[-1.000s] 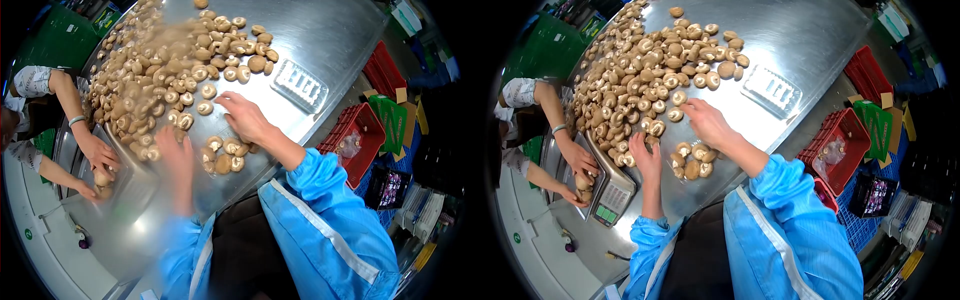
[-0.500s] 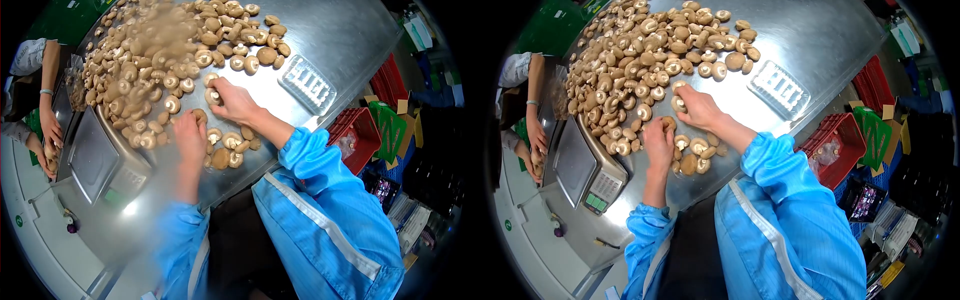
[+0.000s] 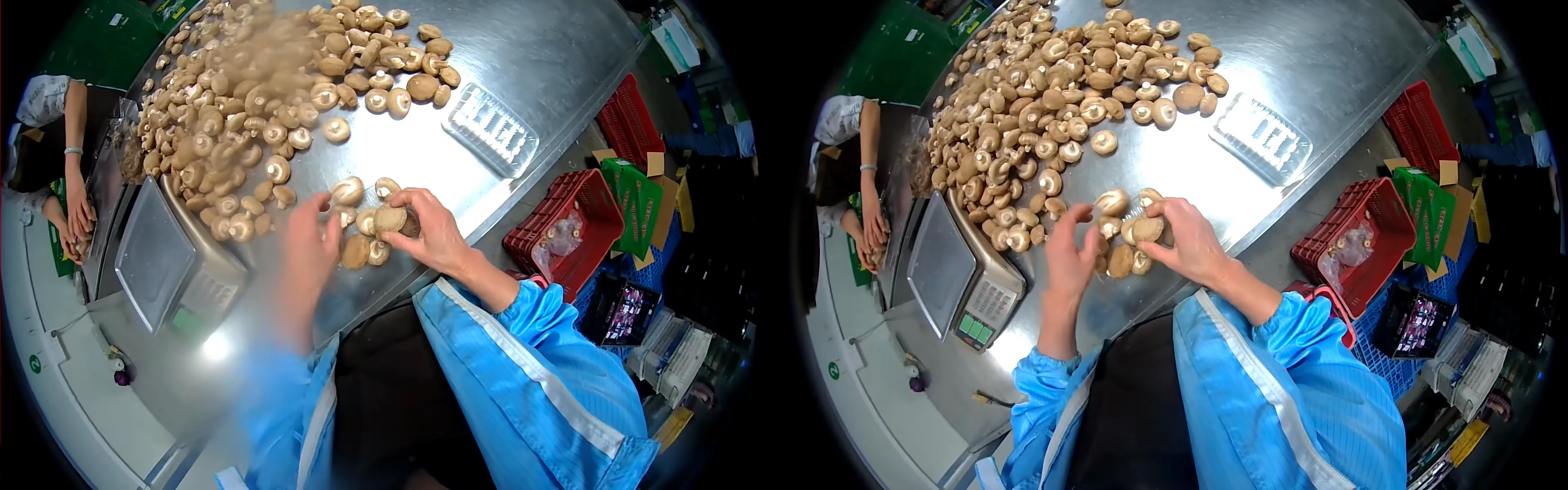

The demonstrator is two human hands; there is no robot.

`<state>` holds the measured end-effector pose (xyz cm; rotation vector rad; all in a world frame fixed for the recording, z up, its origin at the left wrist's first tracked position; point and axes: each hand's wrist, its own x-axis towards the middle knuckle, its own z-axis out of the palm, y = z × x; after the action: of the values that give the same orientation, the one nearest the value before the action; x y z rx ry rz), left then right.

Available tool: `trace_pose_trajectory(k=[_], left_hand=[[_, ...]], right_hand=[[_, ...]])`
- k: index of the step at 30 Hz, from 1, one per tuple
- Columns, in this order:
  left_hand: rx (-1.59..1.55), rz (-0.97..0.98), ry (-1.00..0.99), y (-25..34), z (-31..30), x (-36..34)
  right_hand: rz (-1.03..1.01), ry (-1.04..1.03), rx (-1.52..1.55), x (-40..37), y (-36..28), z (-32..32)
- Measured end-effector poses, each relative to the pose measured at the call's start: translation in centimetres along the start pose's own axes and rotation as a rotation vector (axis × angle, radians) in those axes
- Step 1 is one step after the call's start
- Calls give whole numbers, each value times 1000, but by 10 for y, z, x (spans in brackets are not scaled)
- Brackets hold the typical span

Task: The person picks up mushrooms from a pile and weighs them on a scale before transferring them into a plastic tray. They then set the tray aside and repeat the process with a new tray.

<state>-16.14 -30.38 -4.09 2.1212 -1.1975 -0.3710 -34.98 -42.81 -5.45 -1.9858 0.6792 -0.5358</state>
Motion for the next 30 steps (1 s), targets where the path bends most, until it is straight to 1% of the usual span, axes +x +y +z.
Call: trace_pose_trajectory(k=[1,3,4,7,8,10,13,16,19,22,25,26,28,29,30], left_hand=[[20,53,27,-5,5,-6],[55,160,75,-10,13,-12],[8,77,28,-10,15,-14],[93,190,100,-9,23,2],[100,196,103,-9,26,10],[115,204,108,-6,32,29],[183,176,46,-6,48,57],[173,105,-173,-2,61,70],[87,95,-75,-25,77,76],[-33,-24,-65,-19,63,68],[-101,46,33,3,26,32],[-76,41,12,8,16,16],[-24,32,-18,13,1,-10],[37,79,-48,11,2,-18],[96,123,-75,7,8,-27]], right_hand=[[-34,9,-3,-3,-1,3],[-33,28,15,-4,-5,6],[-43,42,21,-2,-8,6],[-68,75,2,-3,-10,5],[-77,83,-9,-3,-10,5],[-79,97,3,-3,-10,6],[-77,110,-3,-4,-8,6],[-85,118,-32,-3,-9,3],[-87,124,-59,-2,-7,0],[-90,125,-51,-3,-5,-4],[-74,112,-5,-1,-5,-6],[-62,105,15,0,-5,-4],[-115,83,5,4,-7,5],[-141,69,2,6,-6,10],[-225,-14,-145,8,-1,16]])
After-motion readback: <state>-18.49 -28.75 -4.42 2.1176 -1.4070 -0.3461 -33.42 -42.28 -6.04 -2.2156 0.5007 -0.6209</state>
